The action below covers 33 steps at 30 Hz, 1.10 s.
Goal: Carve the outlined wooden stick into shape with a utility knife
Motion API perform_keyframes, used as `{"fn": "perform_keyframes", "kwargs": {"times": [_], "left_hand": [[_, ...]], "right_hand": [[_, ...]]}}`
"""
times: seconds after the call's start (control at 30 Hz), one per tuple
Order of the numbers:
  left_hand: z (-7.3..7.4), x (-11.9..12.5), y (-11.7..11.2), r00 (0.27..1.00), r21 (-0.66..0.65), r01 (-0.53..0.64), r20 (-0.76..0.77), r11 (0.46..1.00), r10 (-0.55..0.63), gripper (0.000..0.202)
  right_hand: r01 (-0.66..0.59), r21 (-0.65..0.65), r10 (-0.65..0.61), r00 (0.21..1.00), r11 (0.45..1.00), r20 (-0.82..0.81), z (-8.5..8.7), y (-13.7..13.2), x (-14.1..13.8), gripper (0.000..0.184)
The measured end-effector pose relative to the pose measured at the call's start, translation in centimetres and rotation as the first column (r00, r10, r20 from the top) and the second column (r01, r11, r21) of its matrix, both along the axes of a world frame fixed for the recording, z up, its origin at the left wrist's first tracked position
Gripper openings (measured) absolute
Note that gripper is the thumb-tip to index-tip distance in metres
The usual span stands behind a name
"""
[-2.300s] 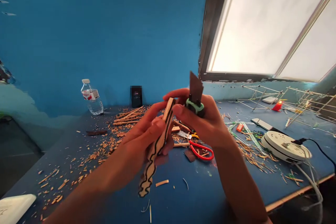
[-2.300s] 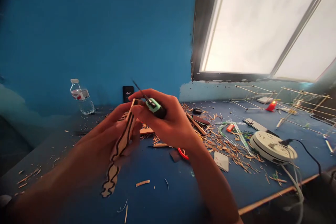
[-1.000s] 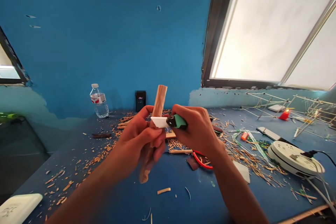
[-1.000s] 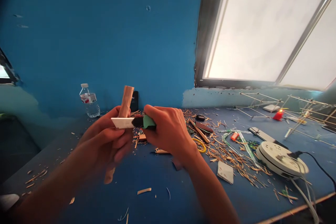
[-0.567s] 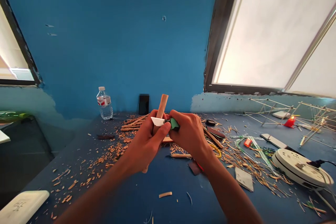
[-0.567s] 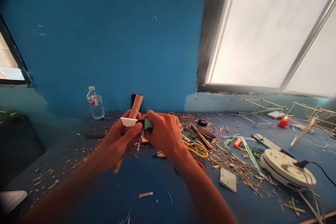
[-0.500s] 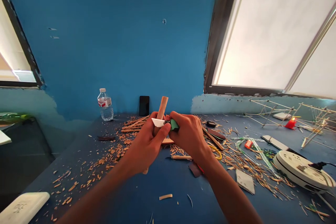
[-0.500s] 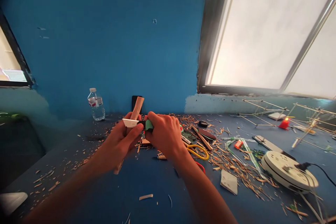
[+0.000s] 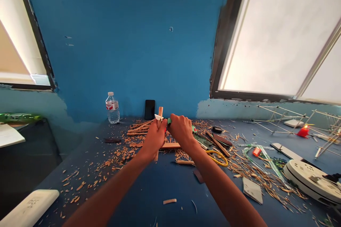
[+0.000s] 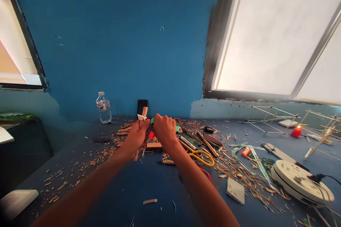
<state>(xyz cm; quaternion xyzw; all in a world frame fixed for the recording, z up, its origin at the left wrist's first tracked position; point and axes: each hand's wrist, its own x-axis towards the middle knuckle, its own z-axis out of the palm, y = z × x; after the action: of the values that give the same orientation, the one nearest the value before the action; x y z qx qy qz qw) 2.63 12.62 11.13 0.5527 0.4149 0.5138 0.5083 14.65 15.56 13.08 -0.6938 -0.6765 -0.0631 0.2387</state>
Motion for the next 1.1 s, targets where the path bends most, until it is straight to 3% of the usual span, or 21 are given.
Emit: {"fn": "perform_keyframes", "kwargs": {"times": [0.1, 0.2, 0.3, 0.4, 0.5, 0.6, 0.7, 0.87, 1.0, 1.1], "left_hand": [[-0.3, 1.2, -1.7, 0.999, -0.021, 0.032, 0.014, 0.999, -0.031, 0.026], [0.9, 1.1, -4.6, 0.987, -0.041, 0.158, 0.042, 0.987, -0.156, 0.027], [3.6, -0.5, -6.4, 0.956, -0.003, 0.270, 0.114, 0.963, -0.268, 0.034], [5.9, -2.2, -6.7, 0.912, 0.051, 0.372, 0.168, 0.927, -0.375, 0.027], [6.6, -3.2, -7.0, 0.898, 0.085, 0.392, 0.181, 0.916, -0.401, 0.024], [6.4, -3.6, -7.6, 0.914, 0.117, 0.347, 0.179, 0.930, -0.364, 0.029], [6.1, -4.0, -8.2, 0.937, 0.107, 0.298, 0.156, 0.948, -0.312, 0.025], [5.8, -4.4, -8.5, 0.961, 0.124, 0.274, -0.011, 0.954, -0.275, 0.033], [5.8, -3.9, -8.7, 0.950, 0.168, 0.311, -0.016, 0.935, -0.313, 0.036], [5.6, -3.4, -9.0, 0.964, 0.204, 0.263, -0.028, 0.943, -0.263, 0.032]], "right_hand": [[0.088, -0.039, -0.090, 0.992, 0.995, -0.083, 1.7, 3.0, 2.2, 0.036], [0.139, -0.029, -0.142, 0.973, 0.990, -0.181, 3.4, 5.1, 5.9, 0.037], [0.052, 0.001, -0.050, 0.964, 0.999, -0.261, 3.7, 5.3, 8.9, 0.036], [-0.104, 0.072, 0.122, 0.942, 0.992, -0.312, 3.0, 3.6, 9.8, 0.034], [-0.244, 0.199, 0.299, 0.897, 0.949, -0.325, 2.8, 0.5, 9.0, 0.033], [-0.364, 0.330, 0.459, 0.842, 0.871, -0.282, 3.2, -3.5, 7.2, 0.039], [-0.465, 0.387, 0.565, 0.799, 0.796, -0.203, 3.6, -6.9, 5.1, 0.030], [-0.506, 0.412, 0.576, 0.815, 0.758, -0.058, 3.3, -8.9, 2.9, 0.019], [-0.505, 0.412, 0.553, 0.833, 0.759, 0.003, 3.0, -8.7, 2.6, 0.019], [-0.494, 0.402, 0.528, 0.849, 0.771, 0.030, 2.8, -8.8, 2.5, 0.016]]}}
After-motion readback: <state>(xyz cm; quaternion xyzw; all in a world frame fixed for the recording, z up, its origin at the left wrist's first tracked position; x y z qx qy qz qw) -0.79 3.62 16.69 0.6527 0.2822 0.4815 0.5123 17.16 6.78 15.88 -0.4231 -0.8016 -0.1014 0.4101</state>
